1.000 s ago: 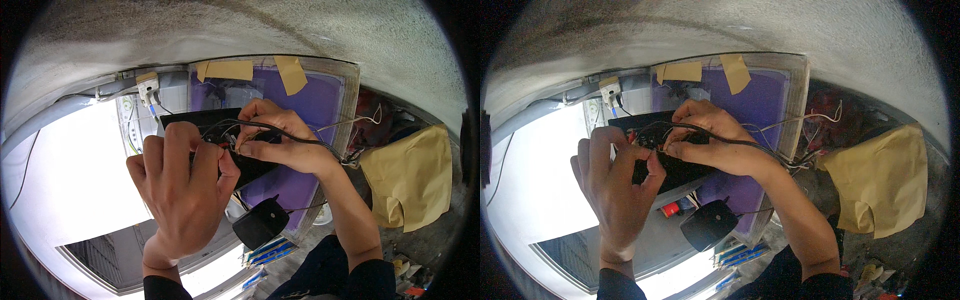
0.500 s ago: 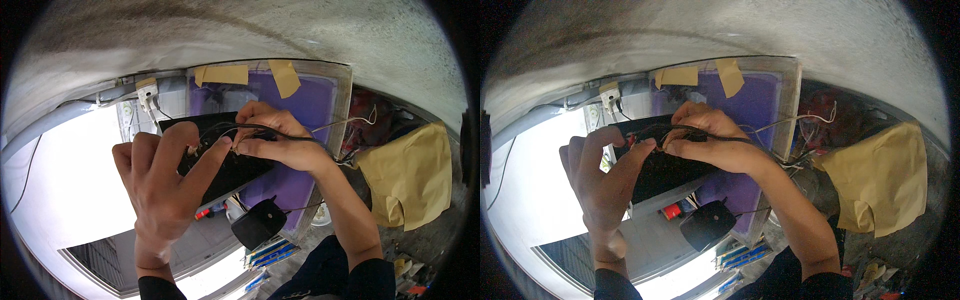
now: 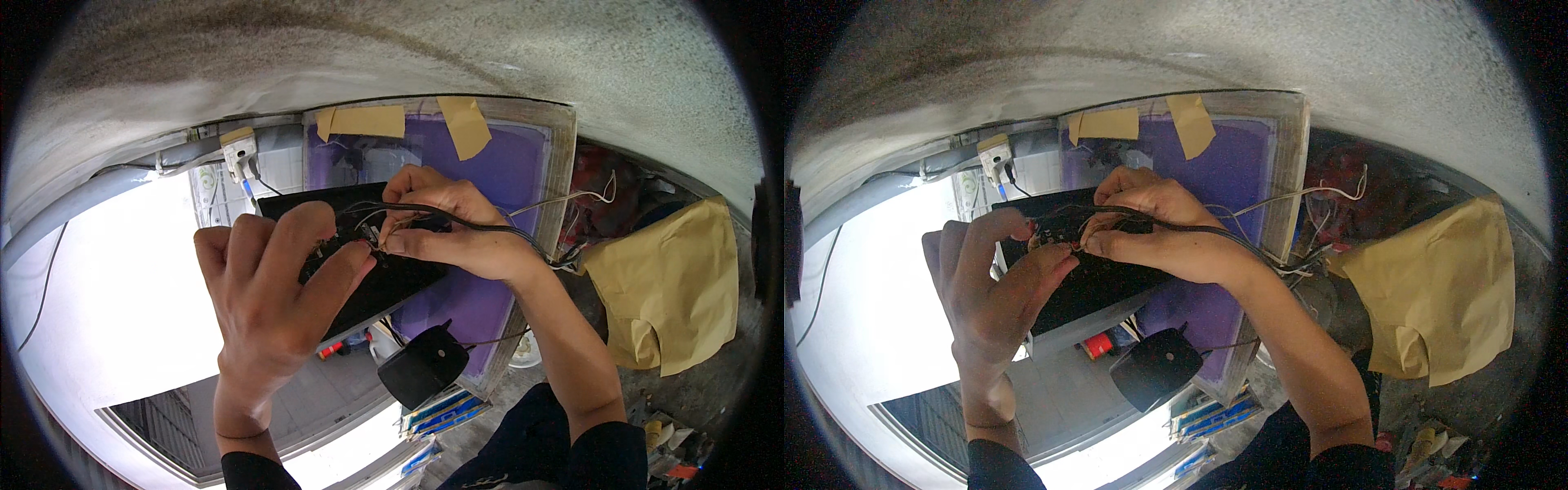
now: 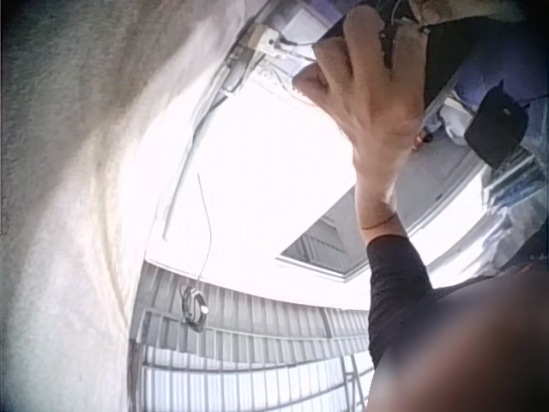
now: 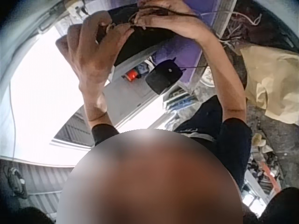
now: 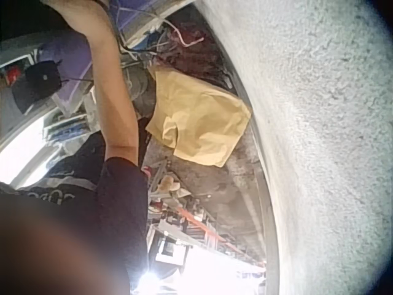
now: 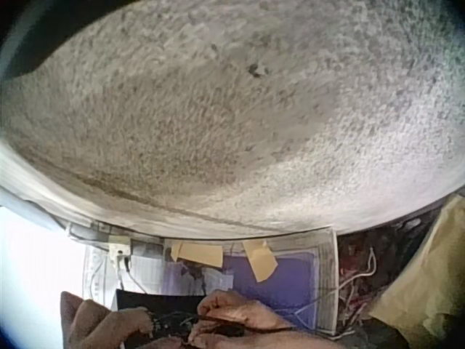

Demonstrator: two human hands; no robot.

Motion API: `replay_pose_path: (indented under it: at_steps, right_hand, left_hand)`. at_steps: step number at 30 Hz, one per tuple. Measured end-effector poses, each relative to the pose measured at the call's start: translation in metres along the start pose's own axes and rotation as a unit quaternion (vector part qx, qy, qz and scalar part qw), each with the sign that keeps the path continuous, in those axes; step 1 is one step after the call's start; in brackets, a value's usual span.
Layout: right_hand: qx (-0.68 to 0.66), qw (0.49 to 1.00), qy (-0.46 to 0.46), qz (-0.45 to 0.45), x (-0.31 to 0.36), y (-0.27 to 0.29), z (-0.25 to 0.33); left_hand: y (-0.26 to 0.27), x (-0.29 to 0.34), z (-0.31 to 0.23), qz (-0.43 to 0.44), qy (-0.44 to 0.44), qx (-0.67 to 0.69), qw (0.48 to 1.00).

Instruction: The person connects wires to a black electronic device, then uses shears to strip the ends of a wire. The person handles the device and wires throughout the clip.

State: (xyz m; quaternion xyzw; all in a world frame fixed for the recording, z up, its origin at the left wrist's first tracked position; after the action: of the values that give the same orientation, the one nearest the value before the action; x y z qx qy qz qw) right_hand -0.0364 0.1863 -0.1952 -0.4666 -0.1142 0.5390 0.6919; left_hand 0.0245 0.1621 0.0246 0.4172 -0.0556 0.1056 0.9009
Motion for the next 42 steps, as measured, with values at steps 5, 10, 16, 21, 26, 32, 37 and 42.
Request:
replay_pose_path:
  at_steps: [5,10,16,21,26,32,37,42]
  right_hand:
    - [-0.007,1.000,0.003,0.006,0.001,0.000,0.000]
    - [-0.035,0.999,-0.003,-0.006,-0.002,-0.003,0.002]
    - [-0.016,0.996,-0.057,-0.070,0.001,-0.001,0.003]
    - [0.256,0.957,0.084,-0.104,-0.001,-0.002,-0.002]
    - [0.348,0.926,0.096,-0.112,0.003,-0.010,-0.007]
    - [0.338,0.931,0.081,-0.114,0.000,-0.010,-0.006]
    - [0.339,0.930,0.084,-0.119,-0.001,-0.009,-0.005]
    - [0.332,0.932,0.086,-0.121,-0.002,-0.010,-0.007]
  left_hand:
    - [-0.001,-0.002,0.003,-0.008,-0.009,0.012,1.000]
    - [-0.010,-0.005,0.008,0.001,0.003,0.024,1.000]
    - [0.013,0.003,-0.001,0.133,0.109,-0.028,0.985]
    - [0.010,0.023,-0.023,0.253,0.087,-0.085,0.960]
    - [-0.008,0.024,-0.027,0.300,0.081,-0.055,0.949]
    - [-0.017,0.021,-0.029,0.312,0.053,-0.062,0.947]
    - [-0.022,0.021,-0.029,0.312,0.073,-0.020,0.947]
    - [-0.019,0.017,-0.029,0.319,0.081,0.001,0.944]
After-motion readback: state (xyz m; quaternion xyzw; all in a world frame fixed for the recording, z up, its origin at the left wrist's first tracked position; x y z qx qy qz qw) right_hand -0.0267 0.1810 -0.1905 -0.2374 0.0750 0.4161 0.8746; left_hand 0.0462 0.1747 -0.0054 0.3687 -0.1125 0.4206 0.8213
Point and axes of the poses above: each hand's wrist, its own x-axis away from the middle knuckle, its own y-axis out of the back of the hand, z = x × y, the point moved 2 cm from there along -x, towards the middle knuckle, and after that the axes turned 9 degrees about -x, right-handed, at the moved point
